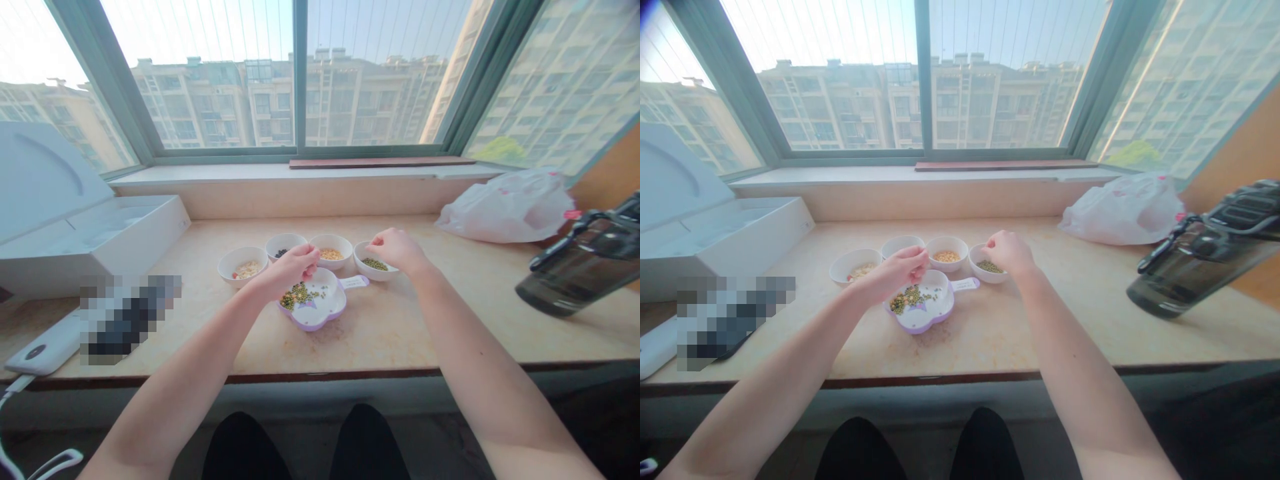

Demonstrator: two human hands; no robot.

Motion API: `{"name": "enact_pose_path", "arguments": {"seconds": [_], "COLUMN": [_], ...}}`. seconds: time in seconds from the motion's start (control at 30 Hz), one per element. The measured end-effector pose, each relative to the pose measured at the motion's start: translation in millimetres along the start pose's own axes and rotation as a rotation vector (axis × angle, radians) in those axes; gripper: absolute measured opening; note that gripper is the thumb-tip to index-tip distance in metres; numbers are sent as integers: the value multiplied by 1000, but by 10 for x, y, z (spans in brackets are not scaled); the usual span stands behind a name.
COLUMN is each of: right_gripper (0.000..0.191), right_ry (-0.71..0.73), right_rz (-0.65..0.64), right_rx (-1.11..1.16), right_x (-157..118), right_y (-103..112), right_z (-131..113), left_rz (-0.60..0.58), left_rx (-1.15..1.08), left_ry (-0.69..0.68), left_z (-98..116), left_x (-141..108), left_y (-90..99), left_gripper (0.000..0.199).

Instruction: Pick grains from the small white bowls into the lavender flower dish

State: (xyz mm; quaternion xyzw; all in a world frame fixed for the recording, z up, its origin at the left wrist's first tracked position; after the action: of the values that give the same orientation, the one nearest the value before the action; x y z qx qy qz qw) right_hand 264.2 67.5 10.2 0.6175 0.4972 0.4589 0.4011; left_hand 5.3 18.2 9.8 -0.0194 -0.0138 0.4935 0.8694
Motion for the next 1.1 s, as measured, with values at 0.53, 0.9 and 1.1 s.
{"name": "enact_pose_path", "arguments": {"seconds": [0.53,0.9,1.1], "right_gripper": [42,37,36], "right_ry": [431,447,464], "right_rz": [-328,-101,-59], "right_rx": [1050,986,923], "right_x": [-400,-382,-380], "right_y": [-107,-317,-272], "right_z": [-607,-642,-642], "left_rz": [-64,8,135], "left_rx": [-229,-256,234], "left_ry": [53,59,-13], "left_z": [-13,-106,-44], "left_x": [34,63,51], "left_y": [6,-53,-28], "left_gripper": [26,22,18]}}
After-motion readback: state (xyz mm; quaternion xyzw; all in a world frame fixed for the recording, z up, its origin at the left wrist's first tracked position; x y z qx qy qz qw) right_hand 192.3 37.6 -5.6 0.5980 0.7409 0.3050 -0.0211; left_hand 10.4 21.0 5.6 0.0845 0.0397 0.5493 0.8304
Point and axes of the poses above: each hand's wrist, its own x-axis towards the middle knuckle, its own y-axis out of the back of the hand, z = x × y, the point moved 1 cm from there along x, towards the middle knuckle, and after that the axes turned 3 degrees about -z, right-handed, at the moved point
